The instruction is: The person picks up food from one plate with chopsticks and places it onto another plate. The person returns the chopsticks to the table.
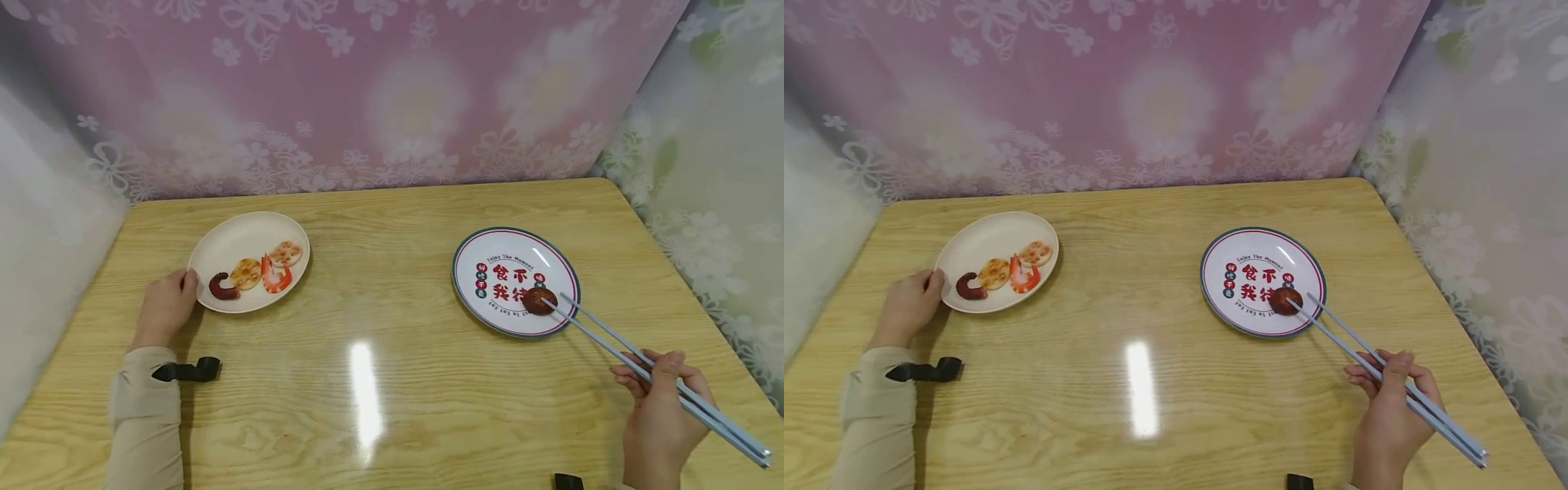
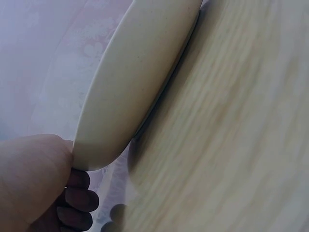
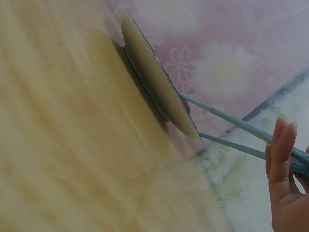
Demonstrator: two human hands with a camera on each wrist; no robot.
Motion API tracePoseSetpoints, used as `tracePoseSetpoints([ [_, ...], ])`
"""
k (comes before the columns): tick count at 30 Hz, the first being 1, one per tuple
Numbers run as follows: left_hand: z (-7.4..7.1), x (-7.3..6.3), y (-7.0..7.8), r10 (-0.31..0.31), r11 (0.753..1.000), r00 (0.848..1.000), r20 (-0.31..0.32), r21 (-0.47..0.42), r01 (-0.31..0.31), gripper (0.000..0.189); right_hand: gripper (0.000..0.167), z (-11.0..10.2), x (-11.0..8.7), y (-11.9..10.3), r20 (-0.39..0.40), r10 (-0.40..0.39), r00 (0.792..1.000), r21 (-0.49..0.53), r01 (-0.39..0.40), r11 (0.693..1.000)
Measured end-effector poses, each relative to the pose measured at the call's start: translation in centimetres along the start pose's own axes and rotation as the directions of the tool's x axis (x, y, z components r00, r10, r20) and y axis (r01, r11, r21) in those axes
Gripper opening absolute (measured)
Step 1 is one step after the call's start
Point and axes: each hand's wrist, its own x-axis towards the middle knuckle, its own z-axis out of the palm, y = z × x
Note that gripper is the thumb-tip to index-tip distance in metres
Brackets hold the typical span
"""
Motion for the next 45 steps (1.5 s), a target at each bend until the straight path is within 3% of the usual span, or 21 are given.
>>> tracePoseSetpoints([
  [6, 0.0, 0.0, 0.2, -0.004, 1.0, 1.0, -0.005, -0.002, 0.004, 0.039, 0.031, -0.5, -0.3, 0.4, -0.026, 0.079, 0.997, 0.133, -0.075, 0.988],
  [13, 0.0, 0.0, 0.3, -0.012, 1.0, 1.0, 0.018, -0.006, 0.012, 0.041, 0.031, 0.0, -1.3, 1.8, 0.026, 0.058, 0.998, 0.131, -0.061, 0.99],
  [18, 0.1, 0.2, 0.5, -0.008, 1.0, 1.0, 0.007, -0.015, 0.008, 0.042, 0.03, 0.0, -1.4, 2.4, 0.0, 0.037, 0.999, 0.116, -0.037, 0.993],
  [29, 0.1, 0.1, 0.4, -0.05, 0.999, 0.998, 0.028, -0.01, 0.05, 0.041, 0.037, 1.2, -2.1, 3.0, 0.066, 0.08, 0.995, 0.115, -0.087, 0.99],
  [37, 0.1, 0.0, 0.2, -0.033, 0.999, 0.999, 0.005, -0.01, 0.033, 0.04, 0.039, 2.2, -1.9, 3.4, 0.006, 0.138, 0.99, 0.107, -0.138, 0.985],
  [45, 0.0, 0.0, 0.2, -0.02, 1.0, 1.0, -0.007, -0.009, 0.02, 0.04, 0.037, 3.1, -2.0, 4.3, -0.092, 0.091, 0.992, 0.098, -0.082, 0.992],
])
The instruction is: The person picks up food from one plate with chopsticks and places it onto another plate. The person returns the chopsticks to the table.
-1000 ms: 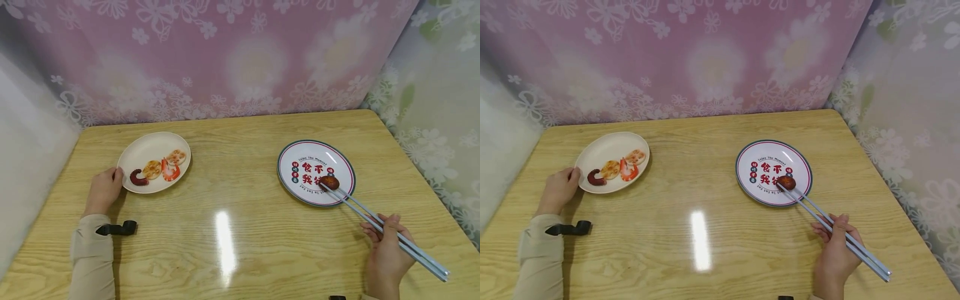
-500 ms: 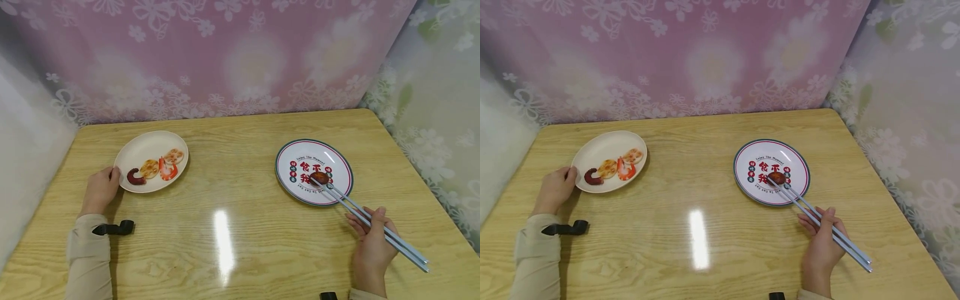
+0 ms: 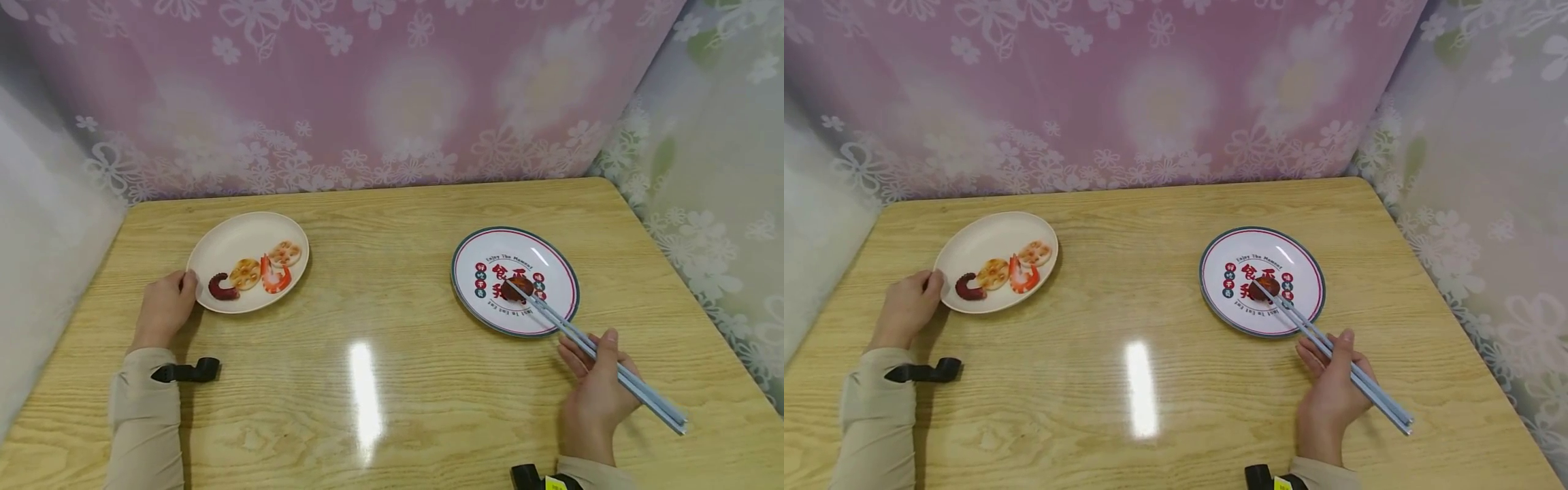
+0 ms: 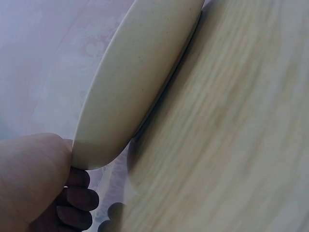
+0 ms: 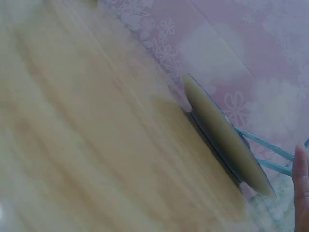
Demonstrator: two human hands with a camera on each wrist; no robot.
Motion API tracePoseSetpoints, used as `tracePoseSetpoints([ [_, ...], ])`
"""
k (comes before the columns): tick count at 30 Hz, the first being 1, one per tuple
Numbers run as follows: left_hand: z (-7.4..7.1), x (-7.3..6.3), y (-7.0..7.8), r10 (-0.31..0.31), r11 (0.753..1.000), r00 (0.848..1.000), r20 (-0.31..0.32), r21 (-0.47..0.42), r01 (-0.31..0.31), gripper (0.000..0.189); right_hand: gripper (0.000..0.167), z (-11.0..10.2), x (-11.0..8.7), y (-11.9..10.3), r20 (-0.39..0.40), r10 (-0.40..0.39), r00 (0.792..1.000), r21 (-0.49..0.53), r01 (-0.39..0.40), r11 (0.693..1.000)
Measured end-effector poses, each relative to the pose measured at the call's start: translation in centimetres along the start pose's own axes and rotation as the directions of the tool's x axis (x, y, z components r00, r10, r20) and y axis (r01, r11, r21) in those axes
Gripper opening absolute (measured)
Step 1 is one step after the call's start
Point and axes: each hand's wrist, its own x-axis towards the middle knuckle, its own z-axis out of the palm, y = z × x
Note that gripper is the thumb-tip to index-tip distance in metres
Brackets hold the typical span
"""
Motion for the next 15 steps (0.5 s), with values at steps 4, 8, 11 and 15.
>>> tracePoseSetpoints([
  [4, 0.03, -0.01, 0.07, -0.002, 1.0, 1.0, 0.002, -0.003, 0.002, 0.04, 0.038, 0.11, 0.13, 0.23, -0.048, -0.028, 0.998, -0.014, 0.027, 1.0],
  [8, 0.05, -0.04, 0.11, -0.009, 1.0, 1.0, 0.01, -0.002, 0.009, 0.04, 0.037, 0.11, 0.23, 0.09, 0.007, -0.012, 1.0, -0.023, 0.012, 1.0],
  [11, 0.08, -0.05, 0.14, -0.016, 1.0, 1.0, 0.021, -0.006, 0.016, 0.041, 0.035, 0.14, 0.12, -0.01, 0.069, -0.003, 0.998, -0.058, 0.007, 0.998],
  [15, 0.16, -0.09, 0.11, -0.019, 1.0, 1.0, 0.016, -0.007, 0.019, 0.041, 0.034, 0.38, -0.15, 0.24, 0.083, -0.029, 0.996, -0.11, 0.038, 0.993],
])
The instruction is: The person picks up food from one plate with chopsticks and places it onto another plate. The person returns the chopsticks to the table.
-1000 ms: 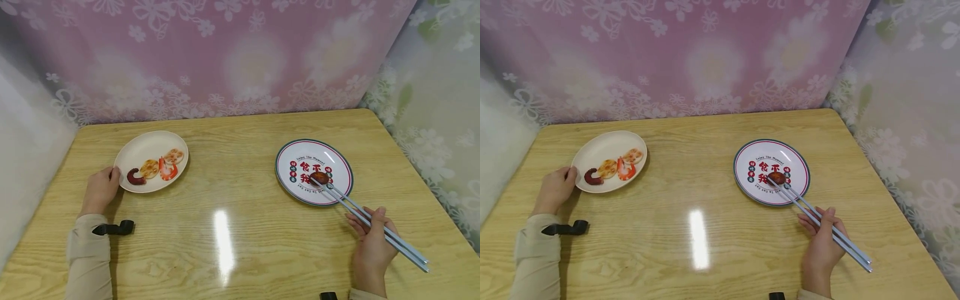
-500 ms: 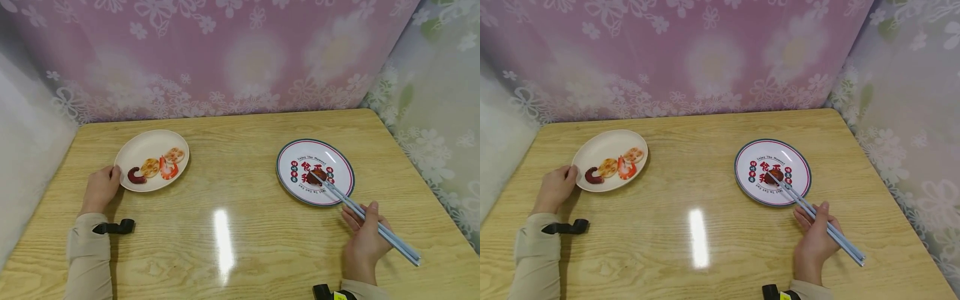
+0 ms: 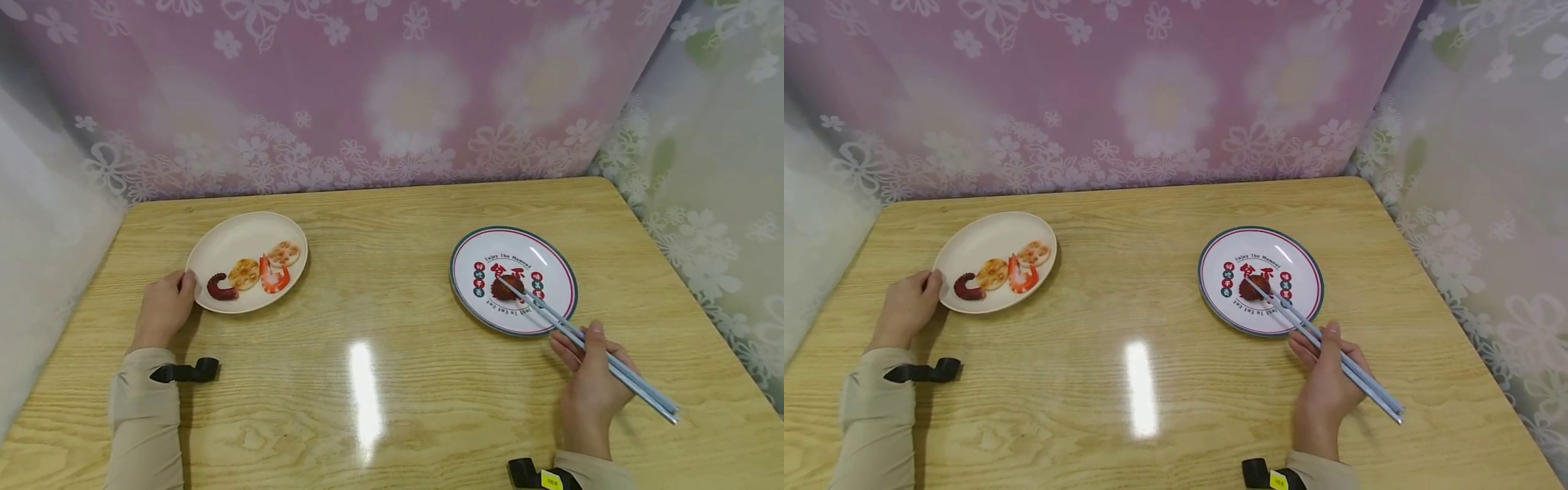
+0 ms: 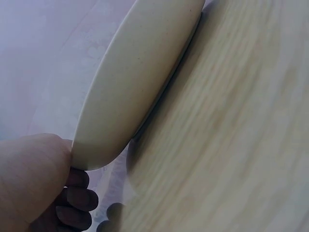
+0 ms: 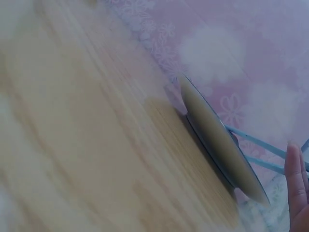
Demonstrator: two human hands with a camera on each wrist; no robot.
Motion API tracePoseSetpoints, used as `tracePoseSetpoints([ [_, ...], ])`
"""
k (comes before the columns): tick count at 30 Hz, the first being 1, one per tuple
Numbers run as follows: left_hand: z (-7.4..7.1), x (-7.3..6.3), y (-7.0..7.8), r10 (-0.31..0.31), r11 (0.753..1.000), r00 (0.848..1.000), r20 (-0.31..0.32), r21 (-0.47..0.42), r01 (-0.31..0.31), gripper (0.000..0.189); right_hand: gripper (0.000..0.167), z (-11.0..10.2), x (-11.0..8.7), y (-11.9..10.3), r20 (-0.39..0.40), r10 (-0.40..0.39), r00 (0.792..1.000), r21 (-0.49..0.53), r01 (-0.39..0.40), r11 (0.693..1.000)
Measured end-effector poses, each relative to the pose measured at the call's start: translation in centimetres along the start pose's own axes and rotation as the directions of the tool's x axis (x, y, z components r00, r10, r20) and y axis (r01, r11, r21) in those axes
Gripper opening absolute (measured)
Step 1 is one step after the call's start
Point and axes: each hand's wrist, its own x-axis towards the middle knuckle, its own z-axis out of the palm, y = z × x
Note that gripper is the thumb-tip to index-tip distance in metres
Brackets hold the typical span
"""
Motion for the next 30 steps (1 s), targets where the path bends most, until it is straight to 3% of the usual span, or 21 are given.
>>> tracePoseSetpoints([
  [5, 0.1, 0.0, -0.1, -0.003, 1.0, 1.0, -0.001, 0.0, 0.003, 0.041, 0.038, 0.6, -0.3, 0.3, 0.014, -0.074, 0.997, -0.054, 0.075, 0.996],
  [9, 0.1, 0.0, 0.0, 0.007, 1.0, 1.0, -0.013, 0.003, -0.007, 0.041, 0.041, 0.5, -0.4, 0.5, 0.122, -0.117, 0.986, -0.131, 0.132, 0.982],
  [12, 0.0, 0.0, 0.0, 0.011, 1.0, 1.0, -0.018, 0.002, -0.011, 0.04, 0.039, -0.3, 0.2, 1.2, 0.229, -0.117, 0.966, -0.135, 0.151, 0.979],
  [16, 0.0, 0.0, -0.1, 0.007, 1.0, 1.0, -0.019, -0.003, -0.007, 0.04, 0.039, -0.8, 0.6, 1.7, 0.316, -0.14, 0.939, -0.177, 0.203, 0.963],
  [19, 0.0, 0.0, 0.0, -0.001, 1.0, 1.0, -0.016, -0.006, 0.001, 0.041, 0.045, -0.1, -0.1, 1.4, 0.293, -0.152, 0.944, -0.223, 0.222, 0.949],
  [23, 0.0, -0.1, 0.0, -0.011, 1.0, 1.0, -0.007, -0.007, 0.011, 0.041, 0.049, 0.7, -0.9, 1.0, 0.205, -0.111, 0.973, -0.205, 0.154, 0.967],
  [30, 0.0, 0.0, 0.2, -0.021, 1.0, 1.0, 0.003, -0.011, 0.021, 0.041, 0.048, 0.6, -0.5, 0.9, 0.097, 0.014, 0.995, -0.019, -0.013, 1.0],
])
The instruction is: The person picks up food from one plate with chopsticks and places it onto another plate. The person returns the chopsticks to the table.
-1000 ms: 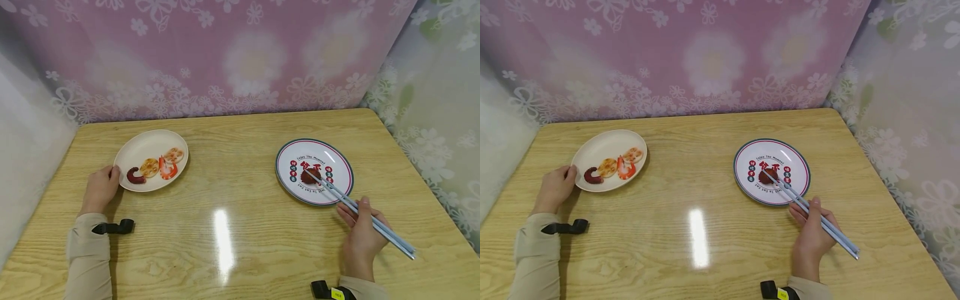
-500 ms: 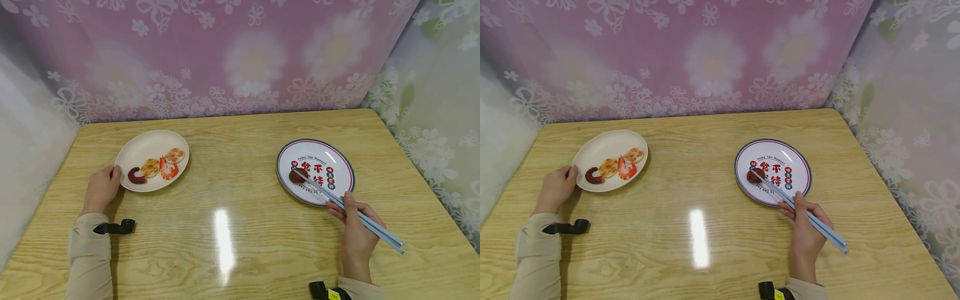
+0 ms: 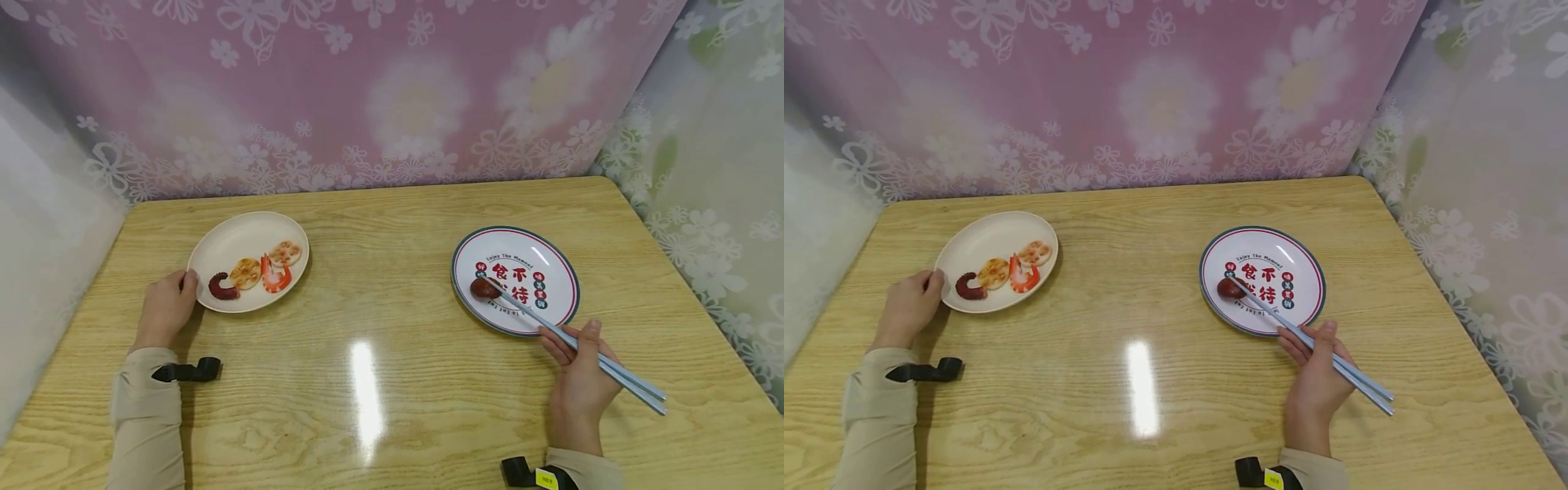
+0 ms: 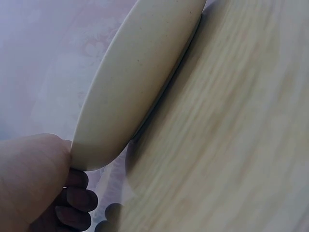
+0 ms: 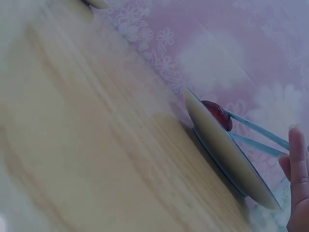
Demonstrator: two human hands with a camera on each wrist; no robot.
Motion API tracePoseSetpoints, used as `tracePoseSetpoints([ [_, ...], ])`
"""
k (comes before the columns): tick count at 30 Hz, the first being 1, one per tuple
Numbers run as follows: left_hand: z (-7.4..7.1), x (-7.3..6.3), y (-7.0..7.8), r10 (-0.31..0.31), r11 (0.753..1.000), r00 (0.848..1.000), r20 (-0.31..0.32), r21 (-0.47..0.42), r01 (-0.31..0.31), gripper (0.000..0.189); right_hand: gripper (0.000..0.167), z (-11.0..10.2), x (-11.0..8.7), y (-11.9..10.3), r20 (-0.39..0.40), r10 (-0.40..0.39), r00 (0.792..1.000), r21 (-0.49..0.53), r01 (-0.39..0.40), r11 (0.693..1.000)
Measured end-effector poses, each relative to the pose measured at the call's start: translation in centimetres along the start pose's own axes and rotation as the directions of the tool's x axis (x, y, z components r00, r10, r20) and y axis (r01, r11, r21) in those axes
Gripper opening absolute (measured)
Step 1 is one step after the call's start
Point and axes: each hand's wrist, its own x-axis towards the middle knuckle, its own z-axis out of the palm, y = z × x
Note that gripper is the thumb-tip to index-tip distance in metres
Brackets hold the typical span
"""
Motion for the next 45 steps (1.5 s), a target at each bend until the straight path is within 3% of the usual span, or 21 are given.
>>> tracePoseSetpoints([
  [6, -0.1, 0.1, 0.0, 0.0, 1.0, 1.0, 0.004, -0.002, 0.0, 0.041, 0.047, 0.0, 0.2, -0.2, -0.041, 0.104, 0.994, 0.075, -0.101, 0.992],
  [16, 0.0, 0.1, 0.0, -0.013, 1.0, 1.0, 0.023, 0.002, 0.013, 0.042, 0.038, 1.5, -0.3, 0.1, -0.018, 0.137, 0.99, 0.147, -0.133, 0.98],
  [31, 0.2, 0.2, -0.2, -0.002, 1.0, 1.0, 0.013, 0.004, 0.002, 0.043, 0.039, 4.2, -2.0, 1.6, 0.083, 0.13, 0.988, 0.013, -0.132, 0.991],
  [45, 0.2, 0.2, -0.3, -0.006, 1.0, 1.0, 0.016, 0.0, 0.006, 0.044, 0.035, 6.5, -3.7, 3.4, 0.161, 0.172, 0.972, 0.002, -0.174, 0.985],
])
